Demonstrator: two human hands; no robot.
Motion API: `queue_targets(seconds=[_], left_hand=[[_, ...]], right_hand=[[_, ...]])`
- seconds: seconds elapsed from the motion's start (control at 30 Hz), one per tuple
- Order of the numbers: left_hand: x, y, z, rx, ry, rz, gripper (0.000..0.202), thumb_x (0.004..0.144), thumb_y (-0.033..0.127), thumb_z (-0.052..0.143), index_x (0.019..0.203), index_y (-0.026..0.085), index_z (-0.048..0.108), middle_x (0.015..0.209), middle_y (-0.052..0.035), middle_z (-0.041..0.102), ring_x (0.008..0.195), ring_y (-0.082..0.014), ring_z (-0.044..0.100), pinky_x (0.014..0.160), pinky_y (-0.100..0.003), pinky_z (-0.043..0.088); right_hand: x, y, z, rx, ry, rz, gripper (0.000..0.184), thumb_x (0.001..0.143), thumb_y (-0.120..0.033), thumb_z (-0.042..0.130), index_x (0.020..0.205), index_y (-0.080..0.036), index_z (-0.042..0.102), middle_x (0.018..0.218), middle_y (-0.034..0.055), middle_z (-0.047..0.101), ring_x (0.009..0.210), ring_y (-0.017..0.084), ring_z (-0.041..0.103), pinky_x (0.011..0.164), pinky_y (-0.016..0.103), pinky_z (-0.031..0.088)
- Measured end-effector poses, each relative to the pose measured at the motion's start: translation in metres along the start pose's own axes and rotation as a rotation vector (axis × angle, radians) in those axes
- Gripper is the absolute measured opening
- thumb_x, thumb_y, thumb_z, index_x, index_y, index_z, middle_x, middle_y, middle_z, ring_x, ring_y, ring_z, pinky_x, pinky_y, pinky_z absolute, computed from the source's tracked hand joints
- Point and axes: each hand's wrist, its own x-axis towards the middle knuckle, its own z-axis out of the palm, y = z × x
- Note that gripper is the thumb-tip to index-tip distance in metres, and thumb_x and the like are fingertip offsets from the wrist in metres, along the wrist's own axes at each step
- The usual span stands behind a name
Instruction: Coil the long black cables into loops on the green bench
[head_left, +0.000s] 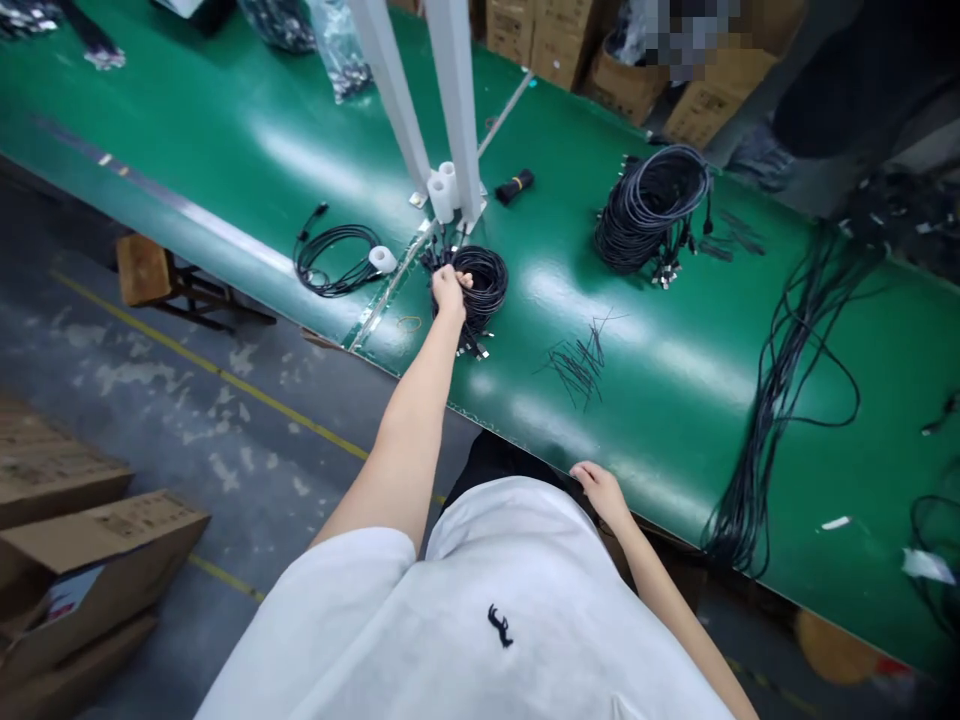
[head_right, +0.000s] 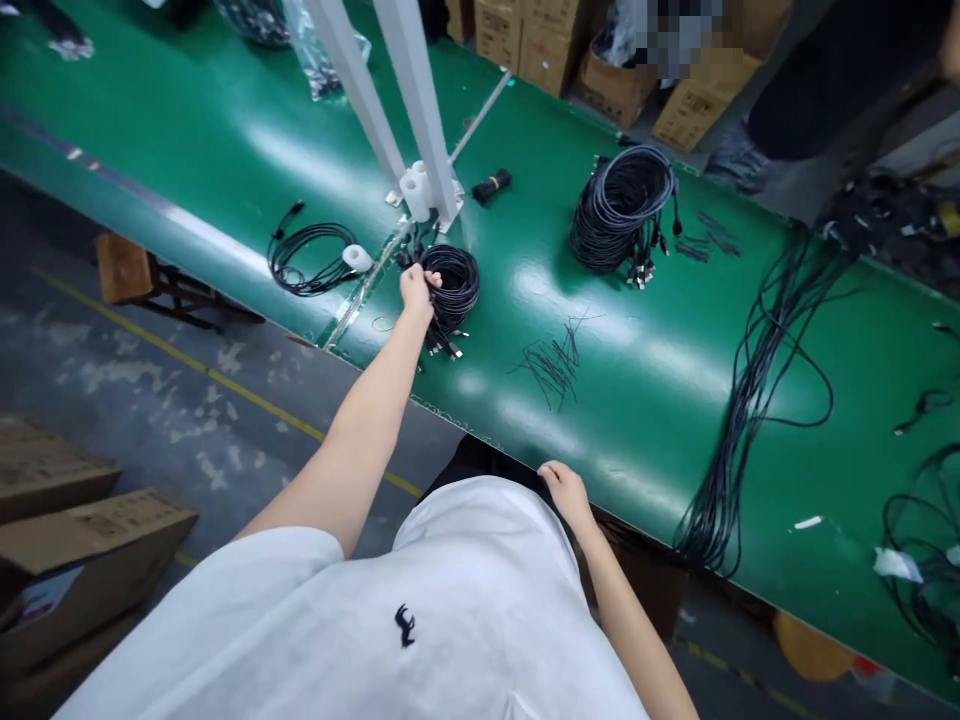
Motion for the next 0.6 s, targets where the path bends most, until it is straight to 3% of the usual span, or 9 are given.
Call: queue_targets(seconds=[0.1,0.2,0.3,0.33,0.4,0.5,0.6], left_hand=[[0.004,-0.009,-0.019,0.375,0.057,0.253,0.036,0.098,0.012,0.039,0.134,0.011,0.042,0.11,-0.0124,0.061,0.093,-0.013,0.064,0.086,-0.027,0.048],[-0.004,-0.006,-0.031,0.83,-0.102,0.555,0.044,0.094,0.013,0.049,0.137,0.012,0.043,0.143,-0.0171,0.046,0.133,-0.0224,0.042,0.113,-0.042,0.028],[-0.004,-0.002,-0.036,1.228,-0.348,0.659,0.031,0.096,0.021,0.048,0.121,0.005,0.056,0.139,-0.0163,0.053,0.139,-0.0245,0.032,0.119,-0.052,0.006],[0.0,-0.002,-0.036,1.344,-0.391,0.654,0.03,0.097,0.022,0.044,0.115,0.001,0.058,0.133,-0.0172,0.058,0.138,-0.0241,0.033,0.119,-0.053,0.002],[0.011,-0.003,-0.037,1.527,-0.359,0.667,0.034,0.098,0.021,0.041,0.112,-0.005,0.057,0.127,-0.0183,0.062,0.137,-0.0223,0.032,0.118,-0.054,-0.001],[0.015,-0.004,-0.039,1.578,-0.296,0.727,0.03,0.094,0.019,0.042,0.115,0.005,0.059,0.136,-0.0114,0.057,0.137,-0.0217,0.036,0.118,-0.057,0.003],[-0.017,0.002,-0.047,1.334,-0.217,0.963,0.037,0.09,0.03,0.047,0.123,0.019,0.058,0.137,-0.005,0.058,0.132,-0.0208,0.046,0.119,-0.049,0.014]], right_hand=[[-0.015,0.001,0.019,-0.134,-0.041,-0.012,0.031,0.087,-0.037,0.039,0.08,-0.023,0.065,0.092,0.0072,0.07,0.09,0.023,0.064,0.085,0.035,0.047],[-0.031,0.002,0.035,-0.203,-0.073,0.069,0.03,0.09,-0.029,0.039,0.085,-0.02,0.067,0.096,0.0088,0.069,0.092,0.021,0.064,0.087,0.032,0.045],[-0.043,0.005,0.052,-0.135,-0.058,0.189,0.023,0.09,-0.025,0.047,0.082,-0.019,0.068,0.095,0.0084,0.068,0.091,0.019,0.063,0.087,0.029,0.044],[-0.045,0.008,0.057,-0.104,-0.036,0.24,0.021,0.089,-0.025,0.05,0.082,-0.019,0.068,0.096,0.0077,0.068,0.091,0.019,0.063,0.087,0.028,0.043],[-0.046,0.023,0.06,-0.04,0.032,0.366,0.016,0.088,-0.025,0.055,0.081,-0.019,0.068,0.094,0.0066,0.069,0.092,0.017,0.063,0.088,0.026,0.043],[-0.05,0.068,0.046,0.05,0.18,0.604,0.016,0.09,-0.025,0.058,0.082,-0.015,0.067,0.086,0.0074,0.069,0.087,0.016,0.063,0.085,0.028,0.046],[-0.063,0.126,0.019,0.147,0.365,0.815,0.022,0.093,-0.032,0.057,0.099,-0.012,0.065,0.093,0.0065,0.067,0.083,0.015,0.063,0.079,0.032,0.052]])
